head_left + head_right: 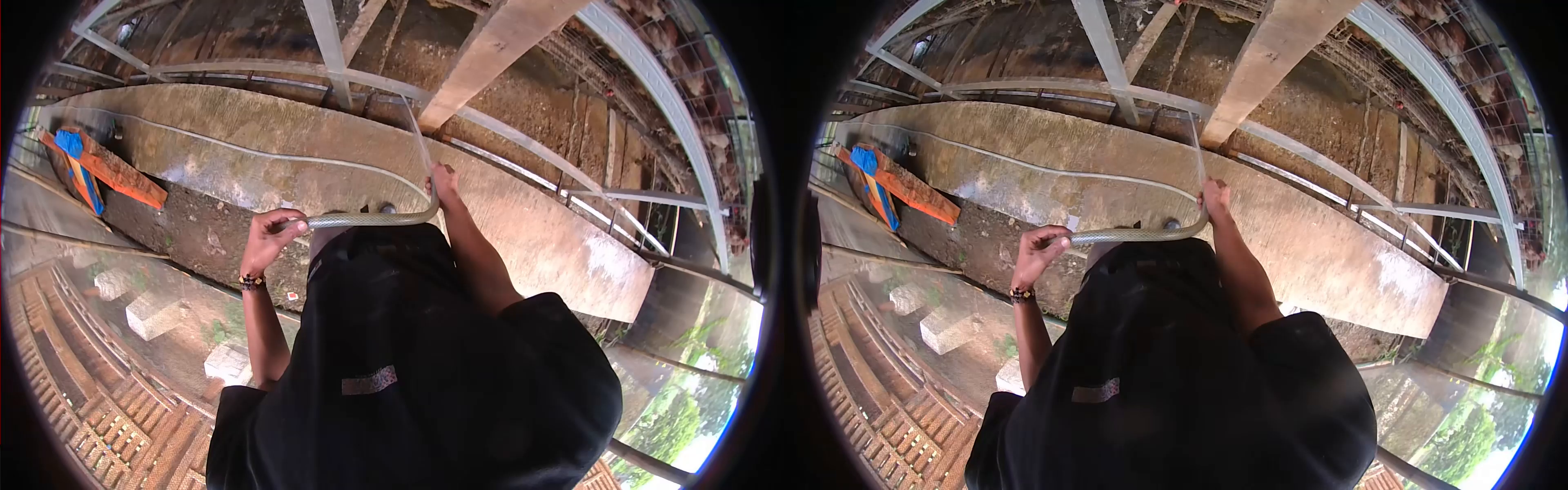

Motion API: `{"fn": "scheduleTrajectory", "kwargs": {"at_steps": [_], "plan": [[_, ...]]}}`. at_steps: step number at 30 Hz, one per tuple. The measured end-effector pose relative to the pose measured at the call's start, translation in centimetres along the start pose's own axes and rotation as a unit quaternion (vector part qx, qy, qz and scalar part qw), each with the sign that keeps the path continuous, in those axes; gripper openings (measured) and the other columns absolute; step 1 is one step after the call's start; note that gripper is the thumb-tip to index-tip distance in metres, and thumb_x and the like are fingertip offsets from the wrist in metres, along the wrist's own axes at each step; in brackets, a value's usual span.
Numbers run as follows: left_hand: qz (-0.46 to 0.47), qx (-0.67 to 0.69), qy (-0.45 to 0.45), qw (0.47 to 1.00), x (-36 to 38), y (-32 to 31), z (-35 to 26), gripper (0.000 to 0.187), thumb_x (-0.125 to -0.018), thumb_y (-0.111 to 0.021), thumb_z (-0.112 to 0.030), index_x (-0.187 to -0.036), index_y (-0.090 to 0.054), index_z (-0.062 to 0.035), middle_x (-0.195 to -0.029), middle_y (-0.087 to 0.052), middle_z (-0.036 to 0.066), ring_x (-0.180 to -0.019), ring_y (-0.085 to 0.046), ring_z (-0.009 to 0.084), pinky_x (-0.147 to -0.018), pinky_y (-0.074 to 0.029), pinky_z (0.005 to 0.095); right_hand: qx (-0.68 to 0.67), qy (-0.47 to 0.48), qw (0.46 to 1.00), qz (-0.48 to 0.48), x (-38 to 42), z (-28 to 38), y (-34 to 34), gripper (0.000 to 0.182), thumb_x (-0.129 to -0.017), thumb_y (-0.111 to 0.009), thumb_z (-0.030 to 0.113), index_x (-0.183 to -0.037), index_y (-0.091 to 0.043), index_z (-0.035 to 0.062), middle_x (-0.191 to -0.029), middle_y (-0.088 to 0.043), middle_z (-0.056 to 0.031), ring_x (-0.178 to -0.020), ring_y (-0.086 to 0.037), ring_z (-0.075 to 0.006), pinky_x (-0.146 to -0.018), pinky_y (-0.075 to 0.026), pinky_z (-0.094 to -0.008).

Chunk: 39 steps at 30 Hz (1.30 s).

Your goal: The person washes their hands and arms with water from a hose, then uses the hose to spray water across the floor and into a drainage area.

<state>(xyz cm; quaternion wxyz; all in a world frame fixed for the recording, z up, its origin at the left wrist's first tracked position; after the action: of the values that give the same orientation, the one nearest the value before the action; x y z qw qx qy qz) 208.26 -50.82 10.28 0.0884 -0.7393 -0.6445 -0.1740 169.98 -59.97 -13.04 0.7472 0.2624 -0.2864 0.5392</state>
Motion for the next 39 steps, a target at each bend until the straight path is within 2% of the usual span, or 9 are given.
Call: {"fn": "scheduleTrajectory", "kwargs": {"at_steps": [7, 13, 19, 22, 28, 39], "plan": [[0.002, 0.011, -0.026, 1.000, -0.4, 0.2, -0.6, 0.015, -0.085, -0.071, -0.005, -0.098, -0.067, 0.0016, -0.084, -0.068, 0.002, -0.077, -0.060, 0.0060, -0.067, -0.047, 0.0215, -0.025, 0.000, 0.999, -0.022, 0.4, 0.3, -0.4, 0.022, -0.089, -0.053, 0.027, -0.094, -0.053, 0.0054, -0.060, -0.054, -0.0078, -0.043, -0.051, -0.0156, -0.037, -0.042, -0.0306], [0.000, -0.010, -0.025, 1.000, -0.4, 0.4, -1.1, 0.016, -0.085, -0.071, -0.005, -0.099, -0.067, 0.0016, -0.084, -0.068, 0.003, -0.077, -0.061, 0.0064, -0.068, -0.048, 0.0216, -0.036, 0.014, 0.999, 0.002, -0.3, 0.3, -1.2, 0.020, -0.088, -0.054, 0.026, -0.092, -0.053, 0.0068, -0.060, -0.053, -0.0078, -0.043, -0.051, -0.0155, -0.037, -0.042, -0.0306], [-0.006, -0.014, -0.018, 1.000, -0.4, 0.4, -0.6, 0.017, -0.084, -0.071, -0.005, -0.100, -0.068, 0.0006, -0.080, -0.066, 0.000, -0.072, -0.056, 0.0037, -0.063, -0.044, 0.0193, -0.035, -0.008, 0.999, 0.010, -0.2, 0.7, -1.8, 0.021, -0.087, -0.056, 0.027, -0.092, -0.054, 0.0065, -0.061, -0.055, -0.0084, -0.044, -0.051, -0.0153, -0.037, -0.042, -0.0308], [-0.005, -0.014, -0.016, 1.000, -0.5, 0.2, -0.2, 0.018, -0.084, -0.072, -0.005, -0.101, -0.068, 0.0000, -0.077, -0.064, -0.002, -0.069, -0.053, 0.0023, -0.060, -0.041, 0.0187, -0.039, -0.011, 0.998, 0.040, -1.1, 0.3, -2.3, 0.026, -0.087, -0.059, 0.029, -0.100, -0.055, 0.0068, -0.061, -0.056, -0.0082, -0.043, -0.051, -0.0145, -0.037, -0.043, -0.0305], [0.004, -0.007, -0.023, 1.000, -0.4, -0.4, -1.3, 0.020, -0.084, -0.072, -0.005, -0.103, -0.067, -0.0002, -0.076, -0.063, -0.003, -0.068, -0.051, 0.0019, -0.059, -0.040, 0.0188, -0.033, 0.010, 0.994, 0.103, -0.3, 0.7, -3.9, 0.024, -0.086, -0.058, 0.029, -0.096, -0.055, 0.0071, -0.060, -0.056, -0.0077, -0.043, -0.050, -0.0134, -0.037, -0.043, -0.0294], [0.010, -0.040, -0.027, 0.999, -1.0, -1.2, -0.8, 0.021, -0.083, -0.074, -0.008, -0.101, -0.068, -0.0002, -0.076, -0.063, -0.003, -0.068, -0.053, 0.0027, -0.061, -0.042, 0.0193, -0.031, 0.012, 0.993, 0.113, -1.0, 0.0, -4.1, 0.023, -0.089, -0.054, 0.028, -0.087, -0.056, 0.0052, -0.059, -0.056, -0.0071, -0.042, -0.050, -0.0144, -0.037, -0.043, -0.0309]]}}
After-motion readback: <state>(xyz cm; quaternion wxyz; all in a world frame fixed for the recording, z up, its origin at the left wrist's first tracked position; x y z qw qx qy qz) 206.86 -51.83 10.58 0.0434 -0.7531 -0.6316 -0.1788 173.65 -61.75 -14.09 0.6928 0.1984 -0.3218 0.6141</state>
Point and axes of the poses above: each hand's wrist, its own x-axis away from the middle knuckle, its own y-axis out of the back of the hand, z = x × y, the point moved 9 cm from there along -x, towards the middle knuckle
